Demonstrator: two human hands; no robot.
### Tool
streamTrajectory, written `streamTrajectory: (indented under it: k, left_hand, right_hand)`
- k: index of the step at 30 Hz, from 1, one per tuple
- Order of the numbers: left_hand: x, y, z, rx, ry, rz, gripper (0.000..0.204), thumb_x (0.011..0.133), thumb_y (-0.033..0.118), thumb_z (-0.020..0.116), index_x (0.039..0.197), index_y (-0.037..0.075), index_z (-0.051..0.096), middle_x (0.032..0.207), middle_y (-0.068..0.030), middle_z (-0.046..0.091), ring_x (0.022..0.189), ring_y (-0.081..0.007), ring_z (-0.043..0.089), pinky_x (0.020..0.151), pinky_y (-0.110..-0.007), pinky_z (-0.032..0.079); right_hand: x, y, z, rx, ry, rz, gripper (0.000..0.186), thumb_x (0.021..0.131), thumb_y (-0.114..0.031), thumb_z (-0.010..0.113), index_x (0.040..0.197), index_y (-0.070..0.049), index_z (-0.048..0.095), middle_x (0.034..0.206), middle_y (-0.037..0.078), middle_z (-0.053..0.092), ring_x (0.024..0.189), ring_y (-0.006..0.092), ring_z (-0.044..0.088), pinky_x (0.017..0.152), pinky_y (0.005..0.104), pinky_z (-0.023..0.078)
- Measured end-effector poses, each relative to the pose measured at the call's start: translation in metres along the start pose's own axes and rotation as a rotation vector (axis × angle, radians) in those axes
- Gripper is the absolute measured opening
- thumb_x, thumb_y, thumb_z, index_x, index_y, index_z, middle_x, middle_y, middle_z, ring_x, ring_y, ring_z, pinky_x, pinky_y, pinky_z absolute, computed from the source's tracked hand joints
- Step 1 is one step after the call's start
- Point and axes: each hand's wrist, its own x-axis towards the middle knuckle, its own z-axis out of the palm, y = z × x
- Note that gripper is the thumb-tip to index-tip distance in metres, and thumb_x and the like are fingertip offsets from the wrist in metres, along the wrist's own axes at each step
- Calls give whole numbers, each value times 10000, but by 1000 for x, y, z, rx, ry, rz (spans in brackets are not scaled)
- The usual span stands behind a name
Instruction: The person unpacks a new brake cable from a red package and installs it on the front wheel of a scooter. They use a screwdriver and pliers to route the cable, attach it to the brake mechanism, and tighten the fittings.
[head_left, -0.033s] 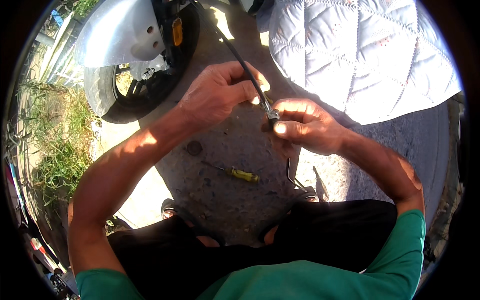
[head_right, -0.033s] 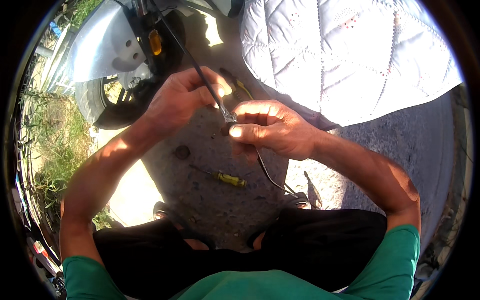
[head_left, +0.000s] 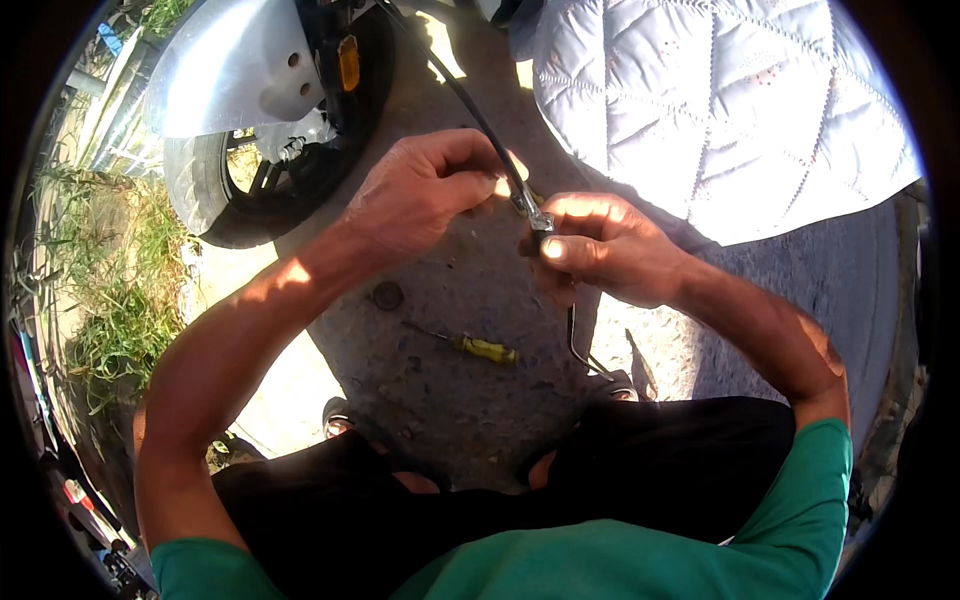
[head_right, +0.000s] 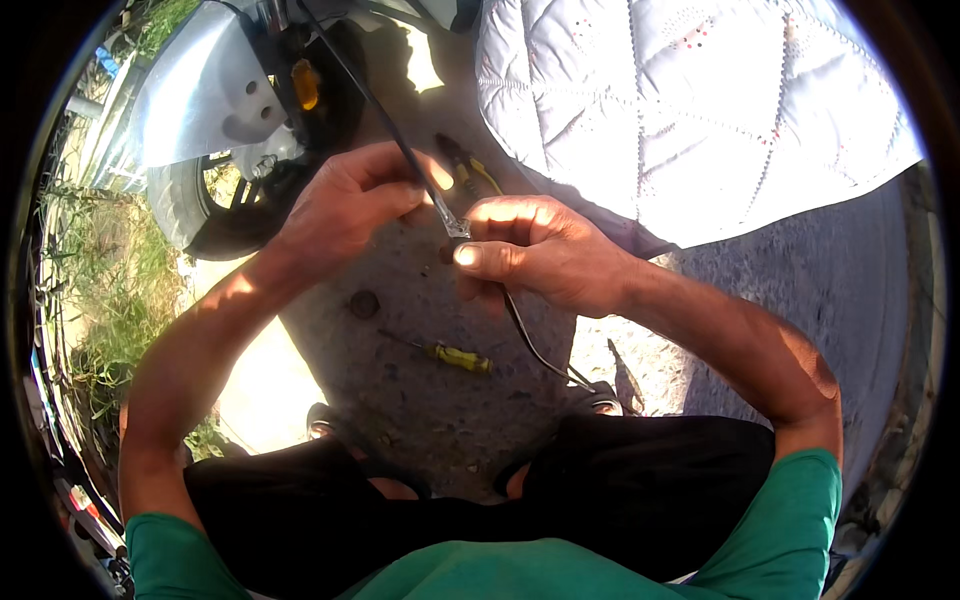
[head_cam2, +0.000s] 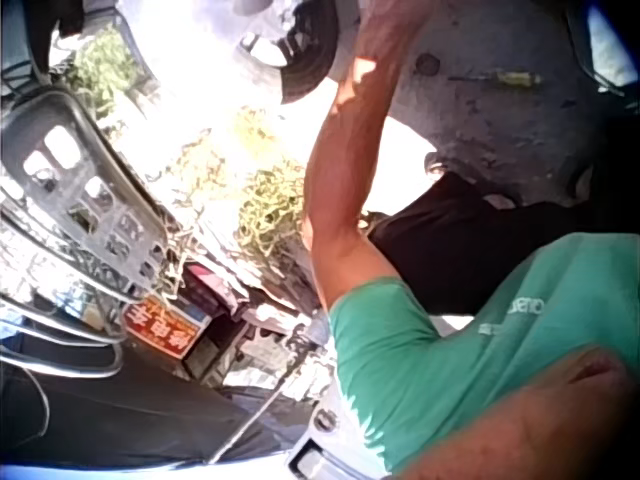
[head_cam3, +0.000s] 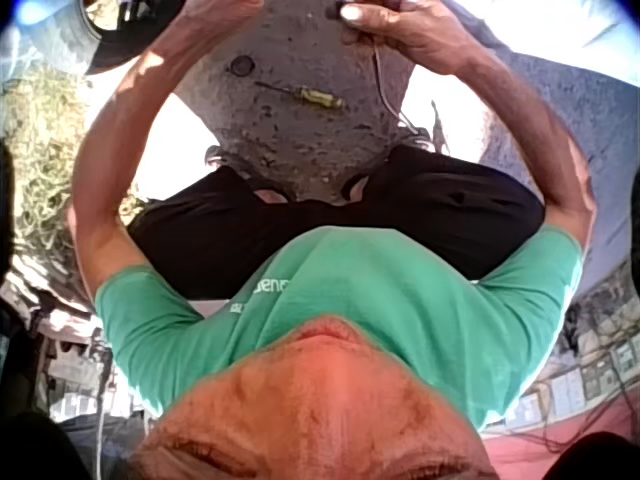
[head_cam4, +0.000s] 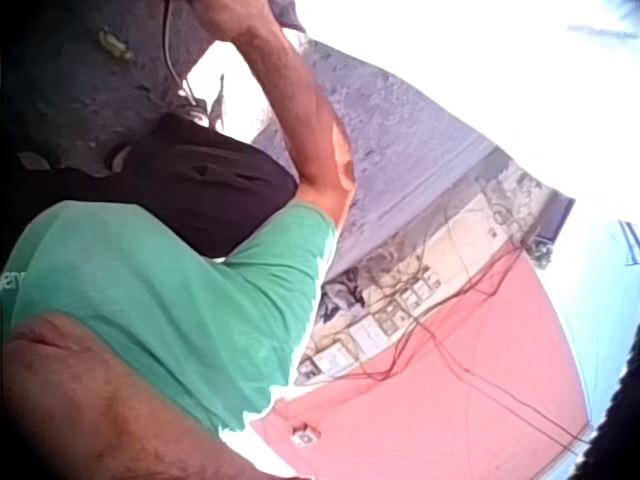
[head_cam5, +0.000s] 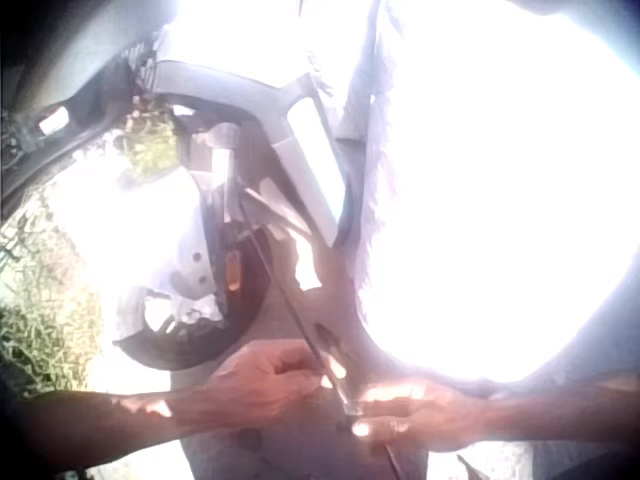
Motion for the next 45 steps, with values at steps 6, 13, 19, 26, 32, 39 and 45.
streamTrajectory:
  k: [6, 13, 19, 26, 32, 39, 45]
  left_hand:
    - [-13, 10, -5, -33, -157, -15, 179, 927, 103, 601, 1069, 11, 659, 931, -39, 667, 879, -103, 614, 819, -280, 496]
    - [-15, 8, -7, 1, -174, -40, 202, 932, 123, 641, 1101, 13, 630, 925, -40, 683, 875, -114, 635, 809, -277, 510]
    - [-18, 1, 8, -181, -147, 35, 167, 951, 118, 607, 1094, 33, 595, 922, -37, 665, 869, -116, 628, 819, -279, 502]
    - [-19, 1, 23, -274, -137, 87, 153, 960, 127, 582, 1086, 41, 578, 904, -16, 631, 871, -99, 589, 846, -274, 472]
    - [-17, 6, 18, -143, -19, -146, 135, 930, 111, 547, 1030, 29, 586, 905, -27, 618, 855, -102, 574, 837, -277, 457]
    - [-31, 14, 16, -151, 22, -197, 130, 912, 148, 560, 953, 28, 583, 847, -44, 597, 793, -121, 552, 788, -285, 446]
    - [-36, 18, 12, -118, -2, -162, 94, 915, 131, 566, 942, 42, 581, 818, -28, 585, 784, -106, 542, 773, -274, 439]
  right_hand:
    - [1, -5, 5, -5, 52, 55, 238, 1004, -266, 557, 909, -52, 602, 830, 55, 638, 744, 121, 606, 718, 303, 522]
    - [0, 1, 9, 13, 67, 42, 277, 1006, -322, 549, 959, -55, 605, 840, 46, 617, 761, 127, 587, 753, 311, 511]
    - [-4, 3, 9, 414, -99, -12, 302, 1011, -307, 536, 1129, -37, 603, 773, 3, 515, 651, 97, 468, 637, 267, 432]
    - [-5, 2, 3, 533, -223, 58, 302, 1012, -302, 516, 1133, -38, 597, 734, -16, 475, 580, 74, 404, 545, 234, 347]
    - [-2, -12, 17, 225, 125, 56, 303, 999, -325, 548, 1063, -30, 577, 693, -25, 439, 563, 72, 387, 528, 246, 331]
    - [-2, -10, 14, 80, 104, -12, 301, 998, -326, 558, 1016, -26, 574, 681, -29, 429, 570, 67, 377, 527, 237, 315]
    - [-3, -15, 14, 64, 106, 25, 257, 1001, -297, 540, 988, -46, 597, 666, -61, 410, 572, 45, 352, 519, 222, 287]
